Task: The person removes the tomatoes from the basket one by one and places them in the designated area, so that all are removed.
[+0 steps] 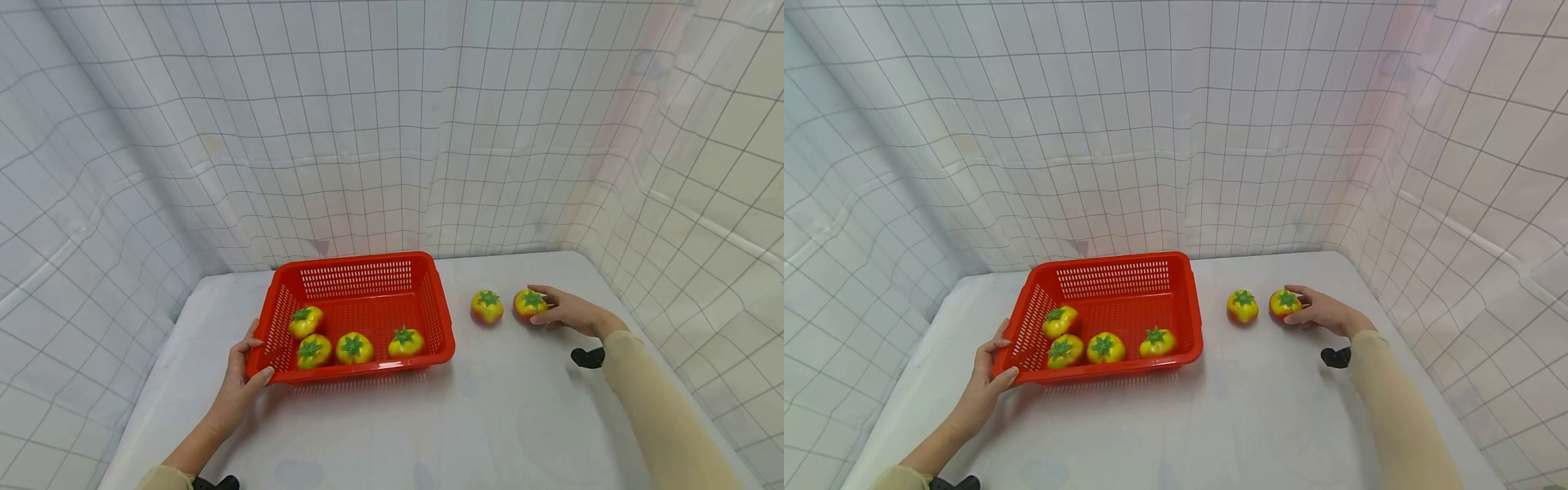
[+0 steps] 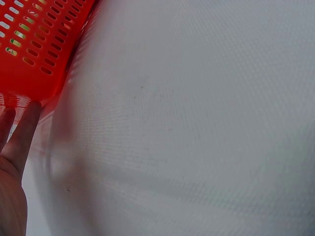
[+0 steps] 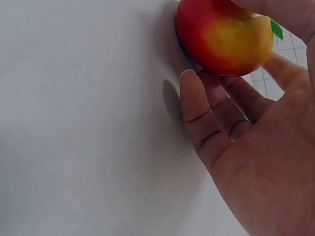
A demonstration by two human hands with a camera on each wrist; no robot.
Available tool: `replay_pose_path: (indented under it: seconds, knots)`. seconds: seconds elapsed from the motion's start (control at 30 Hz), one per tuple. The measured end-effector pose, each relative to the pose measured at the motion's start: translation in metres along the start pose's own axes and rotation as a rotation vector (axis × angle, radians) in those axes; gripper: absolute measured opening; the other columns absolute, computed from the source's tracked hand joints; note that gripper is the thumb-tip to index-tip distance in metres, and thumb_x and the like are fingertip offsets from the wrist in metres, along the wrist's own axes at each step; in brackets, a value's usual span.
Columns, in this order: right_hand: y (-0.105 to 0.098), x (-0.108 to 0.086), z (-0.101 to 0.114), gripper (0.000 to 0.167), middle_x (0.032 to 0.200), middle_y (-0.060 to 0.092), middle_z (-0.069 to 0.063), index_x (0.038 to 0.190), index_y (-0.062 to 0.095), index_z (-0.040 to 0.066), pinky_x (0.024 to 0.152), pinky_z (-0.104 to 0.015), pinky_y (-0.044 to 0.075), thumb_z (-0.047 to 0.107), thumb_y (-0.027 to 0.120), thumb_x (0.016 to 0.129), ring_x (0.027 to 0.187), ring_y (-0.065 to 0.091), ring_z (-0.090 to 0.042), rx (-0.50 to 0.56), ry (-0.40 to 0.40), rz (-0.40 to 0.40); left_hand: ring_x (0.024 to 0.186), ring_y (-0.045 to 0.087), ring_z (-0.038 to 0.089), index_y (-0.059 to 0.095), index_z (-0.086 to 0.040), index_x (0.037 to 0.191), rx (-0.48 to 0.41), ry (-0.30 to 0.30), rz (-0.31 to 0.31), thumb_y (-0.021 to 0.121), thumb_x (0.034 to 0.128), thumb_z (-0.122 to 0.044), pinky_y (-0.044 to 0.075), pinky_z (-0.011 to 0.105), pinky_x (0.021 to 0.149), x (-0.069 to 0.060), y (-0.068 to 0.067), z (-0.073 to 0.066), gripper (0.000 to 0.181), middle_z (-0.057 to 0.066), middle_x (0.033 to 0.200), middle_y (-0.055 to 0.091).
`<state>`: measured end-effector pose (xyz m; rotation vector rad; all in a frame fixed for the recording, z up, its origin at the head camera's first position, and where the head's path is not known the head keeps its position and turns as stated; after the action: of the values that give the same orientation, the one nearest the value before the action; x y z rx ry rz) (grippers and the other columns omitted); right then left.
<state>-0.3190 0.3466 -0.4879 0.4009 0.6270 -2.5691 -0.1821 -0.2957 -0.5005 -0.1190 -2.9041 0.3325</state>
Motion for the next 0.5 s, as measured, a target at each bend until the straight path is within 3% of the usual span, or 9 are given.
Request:
replay_pose_path:
  seconds: [0.27,0.5]
  knots:
    - [-0.012,-0.017,-0.004,0.093,0.162,0.015,-0.031,0.164,0.011,0.01,0.101,-0.038,0.049,0.024,0.073,0.095,0.138,0.037,-0.042,-0.023,-0.002,0.007,0.154,0.009,0.025,0.025,-0.01,0.137,-0.03,0.0,0.001,0.053,0.102,-0.003,0.047,0.014,0.095,0.001,0.0,-0.001,0.045,0.001,0.172,-0.003]
    - [-0.025,-0.033,-0.003,0.088,0.162,0.022,-0.028,0.164,0.009,0.01,0.101,-0.037,0.05,0.023,0.067,0.099,0.135,0.045,-0.04,-0.003,-0.015,-0.015,0.153,0.01,0.021,0.025,-0.009,0.138,-0.054,0.009,0.008,0.051,0.1023,-0.001,0.046,0.014,0.096,0.0,0.001,-0.002,0.044,0.001,0.172,-0.005]
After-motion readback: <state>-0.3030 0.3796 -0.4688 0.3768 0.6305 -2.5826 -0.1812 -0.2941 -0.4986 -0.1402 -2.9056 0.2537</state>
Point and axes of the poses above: each hand's wrist, its own x-axis towards the middle knuckle, its own y-axis out of the palm, z = x × y, the point moved 3 cm from there along x, towards the middle knuckle
